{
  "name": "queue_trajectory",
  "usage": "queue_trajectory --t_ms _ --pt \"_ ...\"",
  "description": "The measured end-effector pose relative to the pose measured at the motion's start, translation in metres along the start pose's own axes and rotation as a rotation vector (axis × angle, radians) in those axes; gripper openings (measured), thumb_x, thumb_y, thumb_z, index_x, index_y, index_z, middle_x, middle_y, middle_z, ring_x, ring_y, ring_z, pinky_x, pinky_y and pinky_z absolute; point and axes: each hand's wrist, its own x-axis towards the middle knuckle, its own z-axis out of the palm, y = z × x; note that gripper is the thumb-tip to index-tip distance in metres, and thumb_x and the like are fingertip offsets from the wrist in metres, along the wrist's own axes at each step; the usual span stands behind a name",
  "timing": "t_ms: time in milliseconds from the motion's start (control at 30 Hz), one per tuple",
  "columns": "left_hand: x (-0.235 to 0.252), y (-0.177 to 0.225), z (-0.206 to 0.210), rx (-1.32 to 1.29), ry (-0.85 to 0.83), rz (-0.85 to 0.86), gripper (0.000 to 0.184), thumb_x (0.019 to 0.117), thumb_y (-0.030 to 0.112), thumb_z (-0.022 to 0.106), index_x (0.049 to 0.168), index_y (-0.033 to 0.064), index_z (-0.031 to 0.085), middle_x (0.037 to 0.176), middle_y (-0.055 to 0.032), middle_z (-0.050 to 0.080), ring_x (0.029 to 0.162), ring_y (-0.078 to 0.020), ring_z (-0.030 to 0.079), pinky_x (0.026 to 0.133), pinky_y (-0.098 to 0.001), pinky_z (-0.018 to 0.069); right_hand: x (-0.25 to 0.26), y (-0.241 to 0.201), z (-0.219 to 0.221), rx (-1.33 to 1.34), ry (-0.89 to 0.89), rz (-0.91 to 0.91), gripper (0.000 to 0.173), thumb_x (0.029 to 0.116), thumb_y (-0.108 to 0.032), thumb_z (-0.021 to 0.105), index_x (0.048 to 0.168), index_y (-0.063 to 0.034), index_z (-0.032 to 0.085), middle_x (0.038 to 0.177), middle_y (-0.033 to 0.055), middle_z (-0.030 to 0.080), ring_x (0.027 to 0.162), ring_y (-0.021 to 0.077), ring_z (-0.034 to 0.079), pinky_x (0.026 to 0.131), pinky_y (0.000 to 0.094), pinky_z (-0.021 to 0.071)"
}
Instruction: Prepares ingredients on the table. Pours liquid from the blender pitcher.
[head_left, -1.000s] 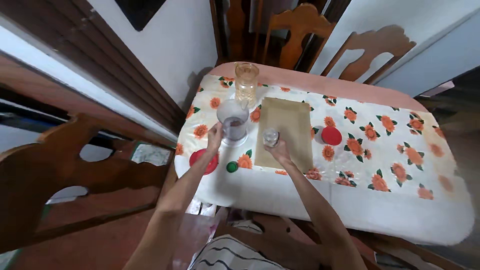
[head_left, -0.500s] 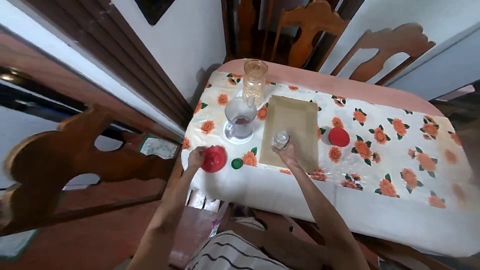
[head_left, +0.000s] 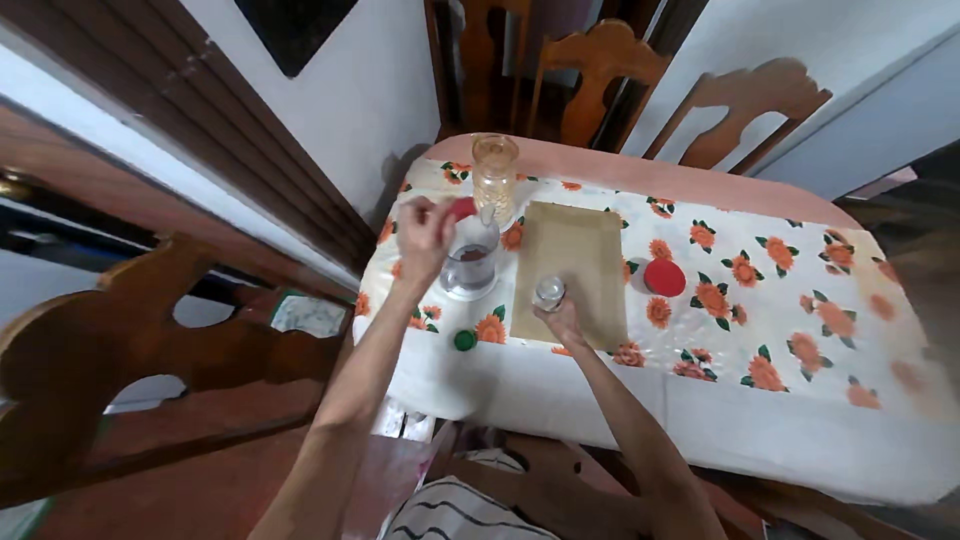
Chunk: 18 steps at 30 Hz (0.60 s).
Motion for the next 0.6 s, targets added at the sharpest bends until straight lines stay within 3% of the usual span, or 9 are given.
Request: queue_trajectory --t_ms 67,133,233,333,367,433,600 --pt "-0.013 0.004 0.037 0.067 -0.106 0.172 0.029 0.0973 0.020 0.067 0.125 0.0113 0.073 0.114 -0.0275 0.067 0.106 -0.0476 0.064 0.090 -0.0627 0.0503 -0.001 0.002 0.000 0.011 0.009 -0.002 0.085 0.0752 -0.013 0.088 0.145 0.0076 0.044 0.134 0.0250 0.061 0.125 0.0295 0.061 0.109 0.0408 0.0475" --pt "-0.034 0.005 0.066 0.146 -0.183 0.264 0.029 0.0960 0.019 0.067 0.125 0.0142 0.072 0.121 -0.0216 0.067 0.111 -0.0445 0.063 0.095 -0.0644 0.0456 -0.003 0.004 -0.001 0.017 0.015 0.013 0.085 0.0756 -0.012 0.088 0.146 0.0078 0.043 0.134 0.0257 0.061 0.125 0.0309 0.061 0.109 0.0422 0.0475" --pt "-0.049 0.013 0.069 0.151 -0.224 0.167 0.034 0.0976 0.020 0.065 0.131 0.0106 0.067 0.130 -0.0204 0.064 0.121 -0.0426 0.060 0.100 -0.0611 0.0453 -0.005 0.004 -0.005 0.001 0.019 0.040 0.085 0.0760 -0.012 0.087 0.146 0.0072 0.043 0.134 0.0257 0.061 0.125 0.0314 0.061 0.109 0.0434 0.0475" --pt "-0.046 0.013 0.050 0.100 -0.277 -0.011 0.038 0.0940 0.029 0.073 0.126 0.0087 0.070 0.138 -0.0183 0.061 0.138 -0.0452 0.046 0.109 -0.0688 0.0326 -0.004 0.014 -0.004 -0.004 0.028 0.037 0.085 0.0769 -0.013 0.087 0.147 0.0077 0.042 0.134 0.0263 0.061 0.126 0.0321 0.061 0.110 0.0432 0.0471" --pt "-0.046 0.010 0.047 0.080 -0.260 -0.026 0.036 0.0930 0.030 0.074 0.122 0.0091 0.072 0.136 -0.0168 0.063 0.138 -0.0444 0.046 0.112 -0.0709 0.0270 -0.003 0.018 -0.002 0.000 0.032 0.033 0.086 0.0767 -0.012 0.087 0.147 0.0084 0.042 0.135 0.0268 0.061 0.126 0.0326 0.061 0.110 0.0431 0.0466" --pt "-0.049 0.004 0.047 0.041 -0.196 -0.008 0.031 0.0953 0.030 0.072 0.119 0.0093 0.074 0.125 -0.0143 0.069 0.133 -0.0416 0.052 0.113 -0.0714 0.0218 -0.004 0.024 0.002 0.007 0.029 0.037 0.086 0.0770 -0.011 0.087 0.147 0.0086 0.041 0.137 0.0265 0.060 0.128 0.0322 0.060 0.112 0.0424 0.0456" --pt "-0.045 0.006 0.051 0.030 -0.053 0.067 0.025 0.0976 0.026 0.069 0.115 0.0080 0.073 0.115 -0.0175 0.067 0.120 -0.0439 0.056 0.109 -0.0678 0.0299 -0.008 0.036 0.015 0.020 0.060 0.046 0.085 0.0761 -0.010 0.087 0.146 0.0102 0.042 0.135 0.0281 0.060 0.127 0.0341 0.060 0.111 0.0442 0.0457"
